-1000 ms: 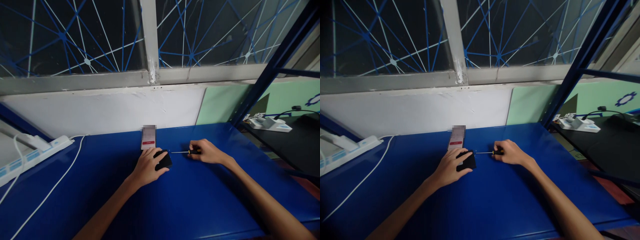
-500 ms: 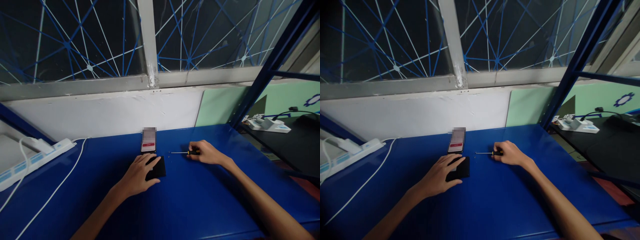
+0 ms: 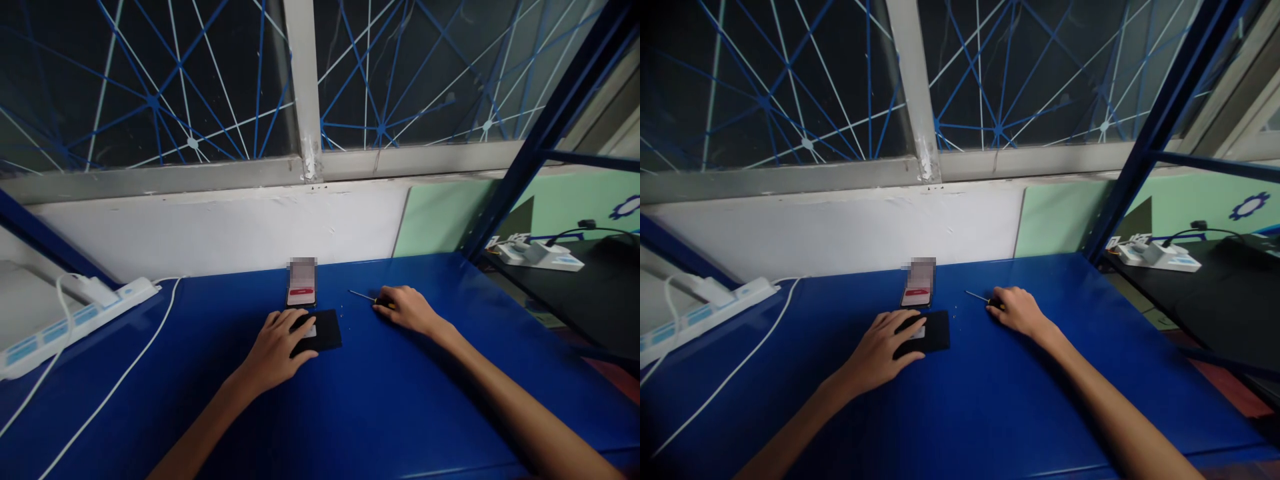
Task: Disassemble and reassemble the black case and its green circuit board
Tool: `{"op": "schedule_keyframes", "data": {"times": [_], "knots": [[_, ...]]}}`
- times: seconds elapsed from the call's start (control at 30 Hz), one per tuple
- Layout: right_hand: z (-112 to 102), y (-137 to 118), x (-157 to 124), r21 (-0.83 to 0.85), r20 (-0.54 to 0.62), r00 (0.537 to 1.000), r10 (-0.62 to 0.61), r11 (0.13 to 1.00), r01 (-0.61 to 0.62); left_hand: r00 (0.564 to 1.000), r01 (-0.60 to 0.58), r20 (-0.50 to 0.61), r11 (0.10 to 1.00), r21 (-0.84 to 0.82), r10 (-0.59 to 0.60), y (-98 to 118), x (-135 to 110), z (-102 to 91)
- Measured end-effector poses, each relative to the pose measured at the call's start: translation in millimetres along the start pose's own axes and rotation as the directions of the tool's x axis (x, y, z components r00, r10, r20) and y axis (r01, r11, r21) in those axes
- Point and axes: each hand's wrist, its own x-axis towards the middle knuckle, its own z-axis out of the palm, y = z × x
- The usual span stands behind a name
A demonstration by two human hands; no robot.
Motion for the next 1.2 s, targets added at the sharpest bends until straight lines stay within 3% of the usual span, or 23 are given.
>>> {"op": "schedule_keyframes", "data": {"times": [0.23,0.6,0.87,1.0,1.07,1.2], "knots": [[-3,0,0,-0.019,-0.017,1.0,0.003,1.0,-0.003,0.997,0.05,-0.064,0.998,0.042,-0.047,14,16,13.1],[-4,-7,-2,-0.162,-0.027,0.999,0.02,0.986,-0.024,0.999,-0.031,-0.044,0.999,-0.009,0.03,9,41,18.5],[-1,-12,-4,-0.25,-0.028,1.0,-0.002,0.968,-0.005,0.995,-0.062,-0.081,0.998,-0.024,0.06,12,34,16.4],[-7,-20,-7,-0.254,-0.124,0.991,-0.044,0.967,0.011,0.992,-0.079,-0.093,0.996,0.041,0.082,11,21,14.6],[-11,-29,-11,-0.218,-0.213,0.971,-0.104,0.974,0.057,0.992,-0.075,-0.096,0.992,0.105,0.085,10,11,13.2],[-8,-53,-20,-0.108,-0.245,0.903,-0.353,0.936,0.336,0.985,-0.026,-0.165,0.984,0.177,0.056,11,-8,9.7]]}}
